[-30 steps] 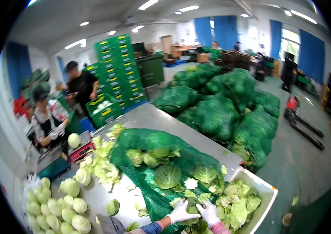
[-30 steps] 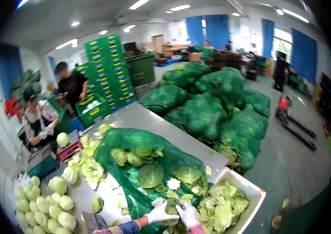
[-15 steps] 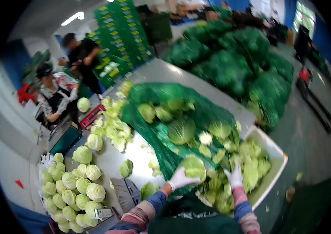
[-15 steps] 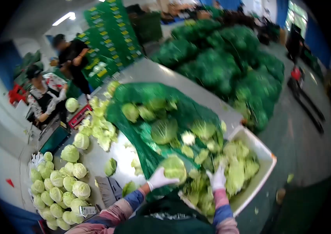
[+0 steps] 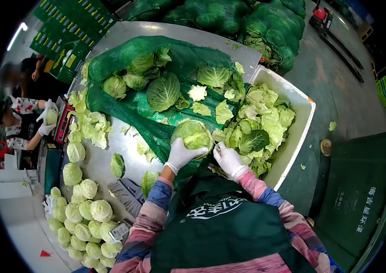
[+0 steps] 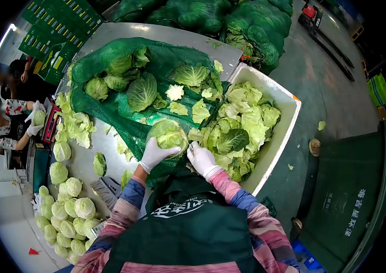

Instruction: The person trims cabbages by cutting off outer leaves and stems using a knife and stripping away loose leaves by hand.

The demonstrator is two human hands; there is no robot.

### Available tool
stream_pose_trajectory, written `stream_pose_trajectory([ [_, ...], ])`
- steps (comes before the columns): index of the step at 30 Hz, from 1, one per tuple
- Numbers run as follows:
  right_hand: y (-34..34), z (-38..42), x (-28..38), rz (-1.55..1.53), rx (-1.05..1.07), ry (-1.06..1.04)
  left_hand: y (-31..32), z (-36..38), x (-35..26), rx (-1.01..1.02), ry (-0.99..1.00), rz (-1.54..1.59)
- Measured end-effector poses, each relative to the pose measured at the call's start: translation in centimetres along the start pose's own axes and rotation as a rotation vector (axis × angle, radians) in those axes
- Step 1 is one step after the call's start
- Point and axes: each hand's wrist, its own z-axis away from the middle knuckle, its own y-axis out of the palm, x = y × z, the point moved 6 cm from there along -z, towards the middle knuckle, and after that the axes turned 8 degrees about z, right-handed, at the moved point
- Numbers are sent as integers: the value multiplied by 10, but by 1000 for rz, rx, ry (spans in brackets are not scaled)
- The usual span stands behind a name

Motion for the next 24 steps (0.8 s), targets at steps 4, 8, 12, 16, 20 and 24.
stream_pose_trajectory([
  [4, 10, -4, 0, -4, 26, 16, 8, -8, 23, 41, -1, 104],
  [8, 7, -12, 2, 135, 12, 68, 9, -5, 13, -41, 79, -6],
  [12, 5, -14, 4, 182, 180, 109, 9, -4, 15, 2, 25, 7],
  [16, 36, -46, -21, 264, 243, 183, 11, 8, 0, -107, 199, -185],
  [20, 16, -34, 1, -239, 342, 256, -5, 11, 31, -19, 145, 271],
  [24, -6, -32, -2, -736, 261, 224, 2, 6, 7, -43, 175, 658],
])
